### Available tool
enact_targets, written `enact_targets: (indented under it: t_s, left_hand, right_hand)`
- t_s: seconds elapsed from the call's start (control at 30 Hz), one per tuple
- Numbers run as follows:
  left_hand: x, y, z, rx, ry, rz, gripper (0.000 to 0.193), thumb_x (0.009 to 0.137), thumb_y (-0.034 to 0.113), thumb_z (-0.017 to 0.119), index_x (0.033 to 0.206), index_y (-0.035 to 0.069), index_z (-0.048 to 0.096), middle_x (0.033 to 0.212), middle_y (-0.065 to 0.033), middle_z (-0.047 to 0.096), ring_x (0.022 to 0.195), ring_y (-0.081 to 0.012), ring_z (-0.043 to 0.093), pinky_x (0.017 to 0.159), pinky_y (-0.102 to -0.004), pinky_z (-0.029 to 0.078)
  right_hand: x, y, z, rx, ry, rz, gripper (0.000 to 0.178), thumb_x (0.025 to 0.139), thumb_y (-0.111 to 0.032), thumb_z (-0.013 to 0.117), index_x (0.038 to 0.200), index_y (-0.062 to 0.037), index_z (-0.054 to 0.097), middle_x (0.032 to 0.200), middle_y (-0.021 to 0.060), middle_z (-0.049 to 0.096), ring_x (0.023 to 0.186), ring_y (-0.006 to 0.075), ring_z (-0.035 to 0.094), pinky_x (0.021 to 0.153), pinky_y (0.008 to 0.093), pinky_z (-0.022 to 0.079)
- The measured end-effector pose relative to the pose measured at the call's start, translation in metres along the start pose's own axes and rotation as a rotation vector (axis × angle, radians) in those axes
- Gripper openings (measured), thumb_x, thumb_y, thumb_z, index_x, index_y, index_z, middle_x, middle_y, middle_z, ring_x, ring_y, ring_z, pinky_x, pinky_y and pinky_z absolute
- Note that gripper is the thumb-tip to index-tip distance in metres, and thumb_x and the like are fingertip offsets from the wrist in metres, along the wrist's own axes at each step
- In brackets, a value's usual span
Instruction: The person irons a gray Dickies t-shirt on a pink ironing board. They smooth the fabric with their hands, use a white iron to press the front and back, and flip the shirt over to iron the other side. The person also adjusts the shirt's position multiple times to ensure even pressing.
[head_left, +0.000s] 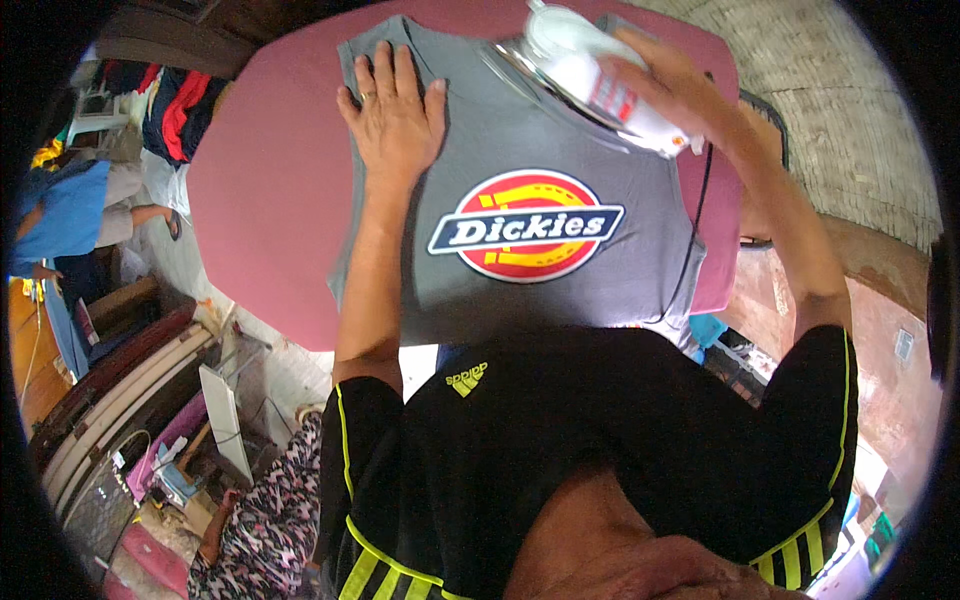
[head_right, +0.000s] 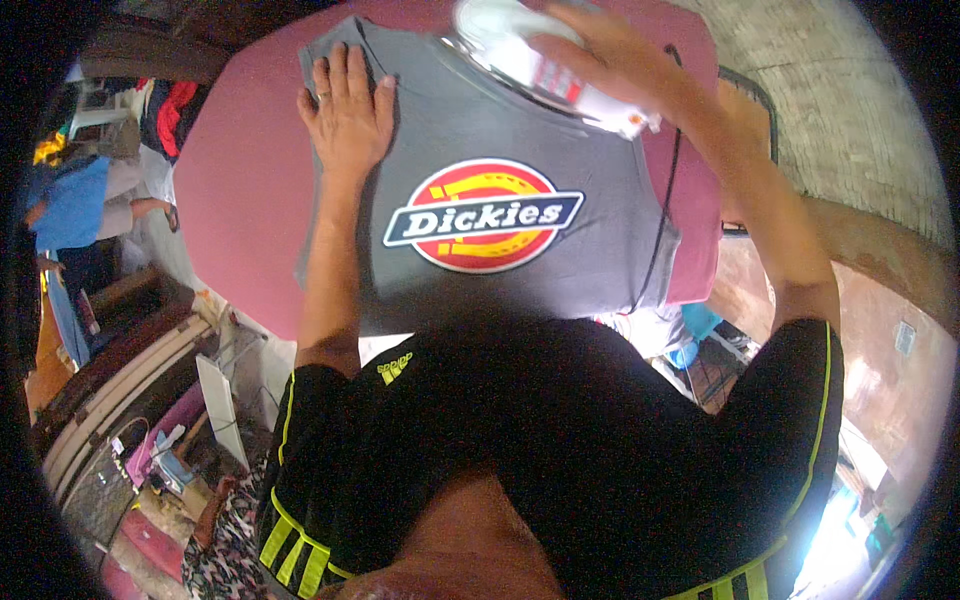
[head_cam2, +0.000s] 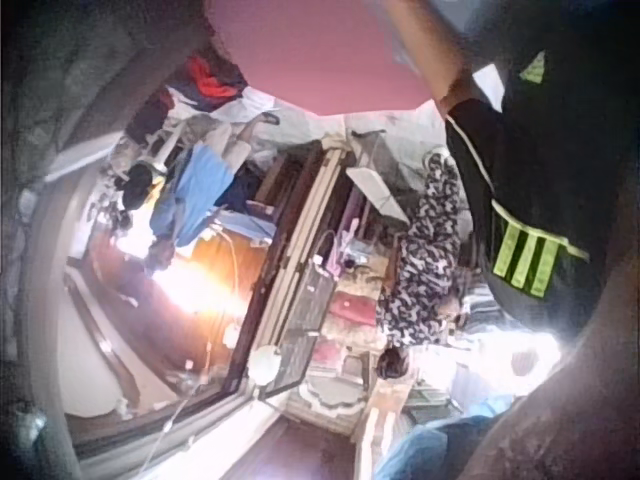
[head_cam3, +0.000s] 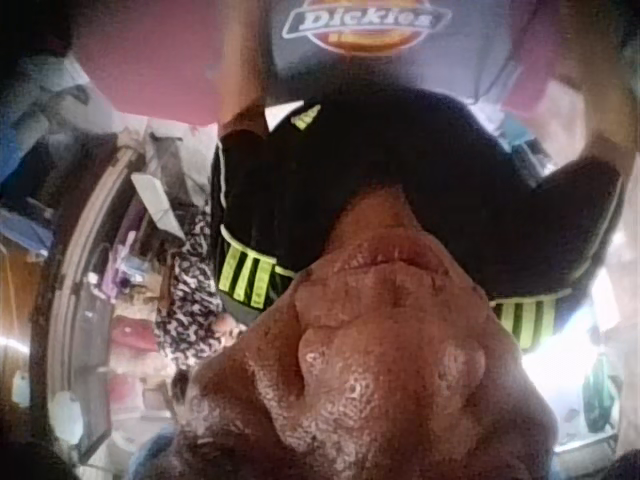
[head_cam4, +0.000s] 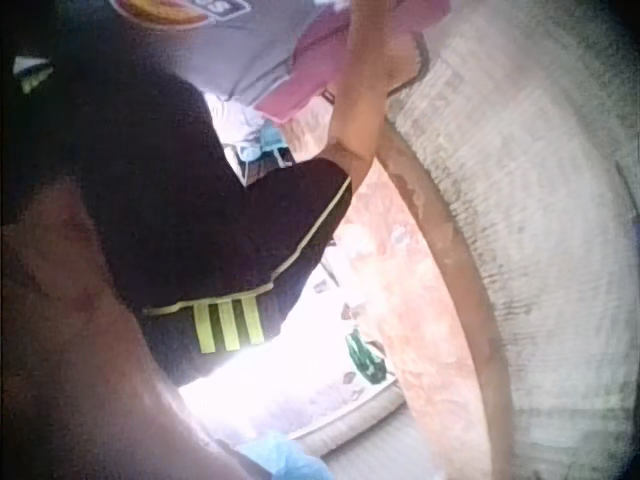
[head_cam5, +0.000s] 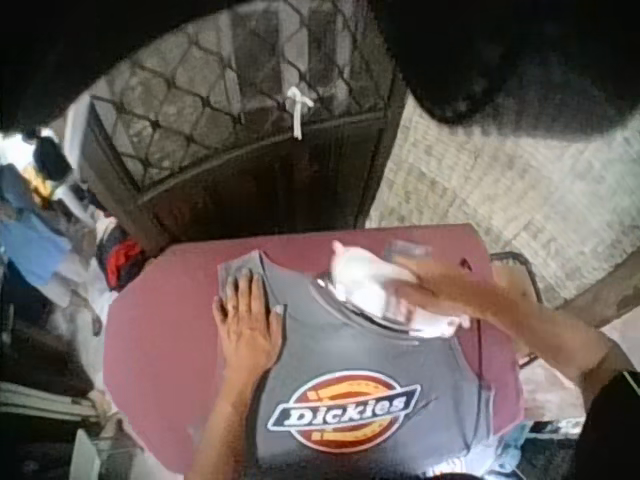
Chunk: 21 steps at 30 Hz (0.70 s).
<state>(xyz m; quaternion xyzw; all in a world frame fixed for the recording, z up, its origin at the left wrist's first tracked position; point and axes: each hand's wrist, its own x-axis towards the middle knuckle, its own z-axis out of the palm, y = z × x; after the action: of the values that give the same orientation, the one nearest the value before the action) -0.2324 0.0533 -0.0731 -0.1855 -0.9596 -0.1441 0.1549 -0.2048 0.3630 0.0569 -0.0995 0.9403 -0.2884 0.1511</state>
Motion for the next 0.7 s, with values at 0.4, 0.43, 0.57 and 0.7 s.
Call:
enact_targets:
  t_s: [0.4,0.43,0.57,0.7]
  left_hand:
    - [0.002,0.004,0.001,0.091,0.063,0.031,0.053,0.097,0.042,0.048,0.139,0.008,0.051,0.146,-0.0140,0.047,0.136,-0.0332,0.041,0.107,-0.0568,0.031]
    - [0.003,0.005,-0.002,0.113,0.088,0.043,0.050,0.096,0.038,0.052,0.136,0.008,0.054,0.142,-0.0154,0.051,0.132,-0.0329,0.046,0.107,-0.0533,0.033]
    - [0.004,0.001,-0.006,0.038,-0.115,-0.019,0.054,0.101,0.033,0.044,0.148,0.009,0.038,0.155,-0.0142,0.034,0.143,-0.0335,0.029,0.113,-0.0560,0.021]
    - [0.004,-0.018,-0.010,0.007,-0.187,0.010,0.051,0.101,0.034,0.043,0.147,0.012,0.042,0.155,-0.0115,0.036,0.143,-0.0336,0.030,0.112,-0.0567,0.024]
  right_hand:
    - [0.008,-0.005,-0.024,-0.083,-0.217,-0.110,0.037,0.100,-0.033,0.052,0.114,0.0007,0.058,0.106,0.0205,0.060,0.103,0.0320,0.061,0.083,0.0411,0.047]
    - [0.009,-0.003,-0.025,-0.033,-0.242,-0.130,0.030,0.098,-0.030,0.056,0.104,-0.0005,0.057,0.099,0.0188,0.062,0.093,0.0299,0.064,0.075,0.0402,0.048]
    - [0.002,0.006,-0.028,-0.108,-0.302,-0.377,0.023,0.093,-0.025,0.065,0.096,-0.0039,0.056,0.075,0.0166,0.062,0.070,0.0313,0.066,0.060,0.0392,0.048]
    - [0.006,-0.016,-0.013,-0.160,-0.275,-0.410,0.028,0.094,-0.031,0.063,0.098,-0.0031,0.058,0.079,0.0181,0.066,0.075,0.0323,0.068,0.063,0.0409,0.050]
